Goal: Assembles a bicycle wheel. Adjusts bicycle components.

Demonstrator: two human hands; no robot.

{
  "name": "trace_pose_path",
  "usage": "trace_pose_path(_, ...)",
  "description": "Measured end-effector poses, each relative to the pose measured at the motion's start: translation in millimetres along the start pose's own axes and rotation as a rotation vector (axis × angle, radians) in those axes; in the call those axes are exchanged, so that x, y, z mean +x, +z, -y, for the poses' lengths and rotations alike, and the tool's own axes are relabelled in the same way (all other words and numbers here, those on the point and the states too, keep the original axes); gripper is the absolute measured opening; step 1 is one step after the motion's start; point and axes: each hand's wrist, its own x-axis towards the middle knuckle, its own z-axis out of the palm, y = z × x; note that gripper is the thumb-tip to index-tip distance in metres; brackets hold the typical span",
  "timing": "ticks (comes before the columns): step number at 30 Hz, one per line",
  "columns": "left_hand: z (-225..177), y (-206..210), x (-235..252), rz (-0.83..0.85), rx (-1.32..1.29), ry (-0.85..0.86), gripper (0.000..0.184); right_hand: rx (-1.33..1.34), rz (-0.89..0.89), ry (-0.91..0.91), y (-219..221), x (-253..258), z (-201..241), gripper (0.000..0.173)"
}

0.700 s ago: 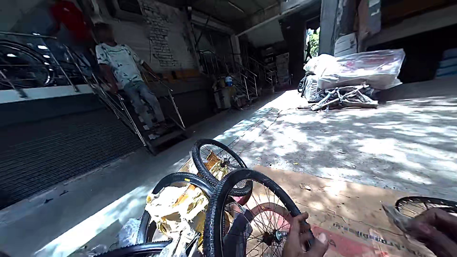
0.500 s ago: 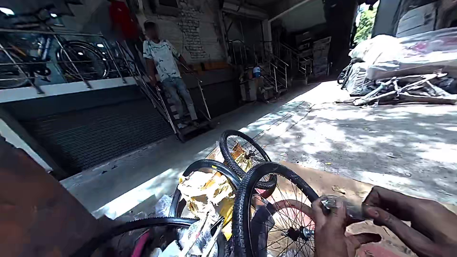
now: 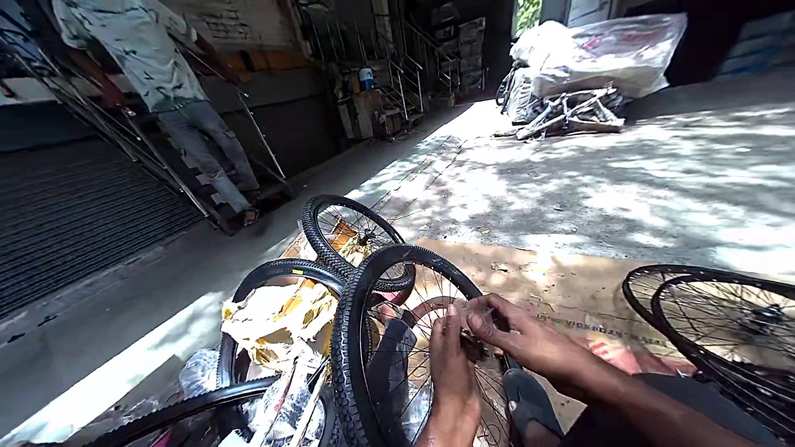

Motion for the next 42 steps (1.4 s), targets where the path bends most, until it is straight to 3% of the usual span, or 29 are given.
trace_pose_path(3,-5.9,0.3,4.3,-0.029,0.119,0.073,0.025,-0.137,0.002,0.017,-0.9,-1.9,-6.6,0.034)
trace_pose_path(5,-8.9,3.5,5.3,-0.041,0.170,0.106,0.025,-0.316,-0.093,-0.046,2.3,-4.5,-3.7,0.035)
trace_pose_path(10,-21.5,23.8,7.7,-0.118,-0.032,0.097,0.032,-0.411,-0.327,-0.279,12.8,0.3,3.0,0.029)
trace_pose_path(13,-24.8,34.9,4.7,-0.095,-0.146,0.122,0.034,-0.322,-0.304,-0.169,17.1,12.2,2.7,0.030)
trace_pose_path(17,-17.4,25.2,5.7,0.077,-0.008,0.195,0.017,-0.176,-0.378,-0.061,8.6,24.2,-1.7,0.031)
trace_pose_path(21,-19.8,15.7,-4.0,0.174,-0.010,0.013,0.036,-0.207,-0.457,-0.124,2.4,17.7,-2.3,0.031)
trace_pose_path(26,-27.0,10.3,-19.4,0.061,-0.095,-0.193,0.041,-0.467,-0.594,-0.414,15.6,14.0,-9.1,0.024)
trace_pose_path(29,-31.3,8.1,-26.0,0.032,-0.026,-0.181,0.045,-0.604,-0.624,-0.541,13.3,17.2,-11.6,0.024)
trace_pose_path(32,-32.5,9.3,-39.8,0.027,0.004,-0.128,0.049,-0.596,-0.611,-0.493,4.9,16.9,-5.9,0.026)
trace_pose_path(36,-34.4,-1.1,-45.9,0.082,0.039,-0.178,0.036,-0.589,-0.642,-0.465,-0.4,19.6,-8.4,0.028)
trace_pose_path(39,-35.7,-13.6,-67.6,0.238,0.140,-0.250,0.041,-0.542,-0.722,-0.364,-27.1,30.1,-2.7,0.020)
trace_pose_path(42,-35.7,-27.1,-81.6,0.363,0.158,-0.274,0.042,-0.468,-0.711,-0.214,-59.3,34.8,1.1,0.034)
